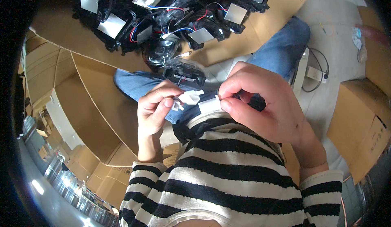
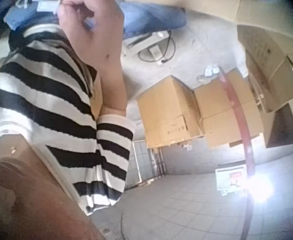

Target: The person assembles electronic headlight components by hand, connecting wire connectors and wire harnesses inside cardboard boxes.

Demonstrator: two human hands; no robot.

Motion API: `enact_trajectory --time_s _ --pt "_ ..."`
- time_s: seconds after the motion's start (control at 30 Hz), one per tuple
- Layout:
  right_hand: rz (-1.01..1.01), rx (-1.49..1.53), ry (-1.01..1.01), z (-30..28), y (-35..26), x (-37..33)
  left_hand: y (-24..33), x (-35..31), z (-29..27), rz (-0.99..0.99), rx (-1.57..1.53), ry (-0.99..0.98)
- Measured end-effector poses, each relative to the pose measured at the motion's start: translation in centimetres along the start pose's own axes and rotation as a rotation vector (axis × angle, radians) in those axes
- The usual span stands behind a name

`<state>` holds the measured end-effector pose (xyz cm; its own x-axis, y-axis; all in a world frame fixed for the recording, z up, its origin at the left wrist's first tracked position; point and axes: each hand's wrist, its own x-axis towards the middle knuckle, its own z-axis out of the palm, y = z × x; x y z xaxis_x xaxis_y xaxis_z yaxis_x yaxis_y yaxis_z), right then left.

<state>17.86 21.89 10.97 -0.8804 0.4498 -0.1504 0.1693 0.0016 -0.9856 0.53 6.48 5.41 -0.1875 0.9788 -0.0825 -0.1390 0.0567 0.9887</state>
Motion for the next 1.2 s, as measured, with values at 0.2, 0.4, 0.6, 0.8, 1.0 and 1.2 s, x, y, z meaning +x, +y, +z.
enact_trajectory --time_s 0.2,0.4,0.6,0.8,1.0,1.2 --pt "0.101 0.11 0.012 0.7 -0.3 -0.3 -0.7 -0.3 0.5 0.012 -0.051 0.012" --pt "0.236 0.178 0.027 1.0 0.1 -0.7 -1.0 -0.4 1.4 0.073 0.042 0.113" --pt "0.248 0.197 0.076 1.5 0.8 -1.2 -0.7 -0.8 2.3 0.143 0.19 0.267" --pt "0.158 -0.11 0.138 2.1 1.3 -1.3 -0.5 -1.5 2.9 0.216 0.376 0.316" --pt "0.162 0.062 0.064 1.6 1.6 -1.5 0.7 -2.8 2.3 0.144 0.375 0.347" --pt "0.176 0.049 0.155 -0.3 1.7 -2.3 9.0 -10.5 -7.0 0.576 0.082 1.057"
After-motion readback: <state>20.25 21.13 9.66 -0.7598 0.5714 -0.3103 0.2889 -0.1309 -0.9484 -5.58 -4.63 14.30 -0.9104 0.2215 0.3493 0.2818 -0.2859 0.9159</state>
